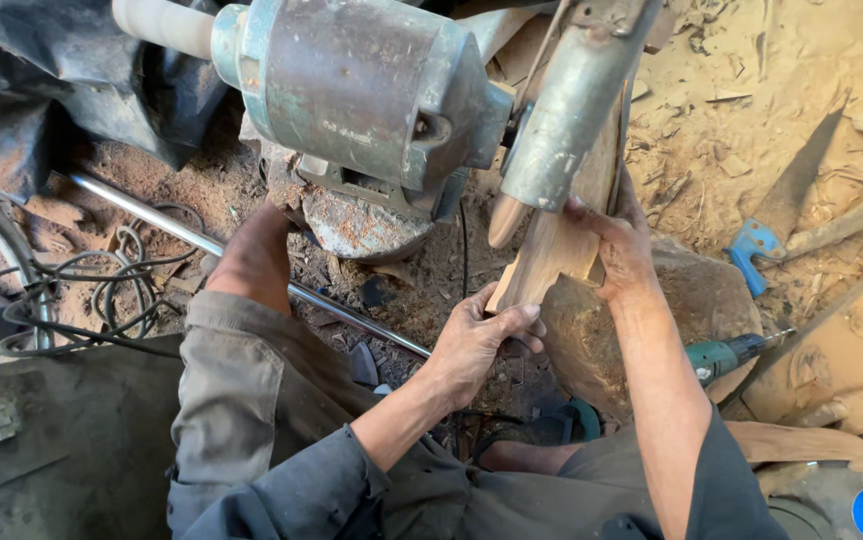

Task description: The person holds a curved wooden piece against a rotating grinding wheel, repeatedly adjusting its position to smooth the edges and surfaces. The person rotates the piece to grind different sides and edges.

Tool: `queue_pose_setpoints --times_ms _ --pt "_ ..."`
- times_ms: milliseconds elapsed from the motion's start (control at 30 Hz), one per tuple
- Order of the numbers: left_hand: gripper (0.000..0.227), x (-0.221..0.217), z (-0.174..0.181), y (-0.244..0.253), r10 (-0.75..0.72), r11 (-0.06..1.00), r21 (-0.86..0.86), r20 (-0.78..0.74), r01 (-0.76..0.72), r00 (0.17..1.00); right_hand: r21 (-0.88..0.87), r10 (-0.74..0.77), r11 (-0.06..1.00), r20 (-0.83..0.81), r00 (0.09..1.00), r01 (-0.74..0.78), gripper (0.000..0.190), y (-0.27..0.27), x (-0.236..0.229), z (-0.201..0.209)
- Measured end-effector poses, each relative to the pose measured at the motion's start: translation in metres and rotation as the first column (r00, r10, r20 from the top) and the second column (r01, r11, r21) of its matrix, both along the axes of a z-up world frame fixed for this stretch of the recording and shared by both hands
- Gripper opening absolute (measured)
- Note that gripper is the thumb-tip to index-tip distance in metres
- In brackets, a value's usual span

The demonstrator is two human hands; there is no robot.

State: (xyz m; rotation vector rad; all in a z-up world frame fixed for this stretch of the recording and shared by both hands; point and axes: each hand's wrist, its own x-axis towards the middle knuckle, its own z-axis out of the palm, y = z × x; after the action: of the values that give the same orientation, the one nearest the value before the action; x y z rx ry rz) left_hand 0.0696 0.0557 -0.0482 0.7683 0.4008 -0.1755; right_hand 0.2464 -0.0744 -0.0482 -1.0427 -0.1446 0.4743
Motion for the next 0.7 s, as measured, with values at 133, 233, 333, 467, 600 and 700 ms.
queue_pose_setpoints --times_ms 133,233,333,467,600,700 --pt "0.048 0.011 -0.01 0.009 0.009 1.0 -0.022 -0.027 -0.009 1.0 -0.015 0.011 1.0 0.001 1.0 -0.011 0.089 0.01 0.012 -0.009" --pt "0.049 0.017 -0.015 0.014 0.02 1.0 -0.006 -0.018 -0.02 1.0 -0.002 0.008 1.0 0.018 1.0 -0.008 0.087 0.017 0.019 -0.012" --pt "0.047 0.022 -0.016 0.018 0.018 1.0 0.023 -0.01 -0.017 1.0 0.013 0.011 1.0 0.03 1.0 -0.011 0.084 0.02 0.023 -0.014" --pt "0.045 0.024 -0.016 0.021 0.018 0.999 0.033 -0.017 -0.017 1.0 0.066 -0.003 0.998 -0.008 1.0 0.003 0.079 0.023 0.025 -0.017" --pt "0.044 0.026 -0.016 0.024 0.022 0.999 0.05 -0.025 -0.021 0.999 0.082 -0.016 0.996 -0.042 0.999 0.019 0.079 0.025 0.028 -0.021" --pt "0.044 0.028 -0.017 0.025 0.027 0.997 0.068 0.005 -0.028 1.0 0.076 -0.011 0.997 -0.046 0.999 0.015 0.075 0.024 0.03 -0.023"
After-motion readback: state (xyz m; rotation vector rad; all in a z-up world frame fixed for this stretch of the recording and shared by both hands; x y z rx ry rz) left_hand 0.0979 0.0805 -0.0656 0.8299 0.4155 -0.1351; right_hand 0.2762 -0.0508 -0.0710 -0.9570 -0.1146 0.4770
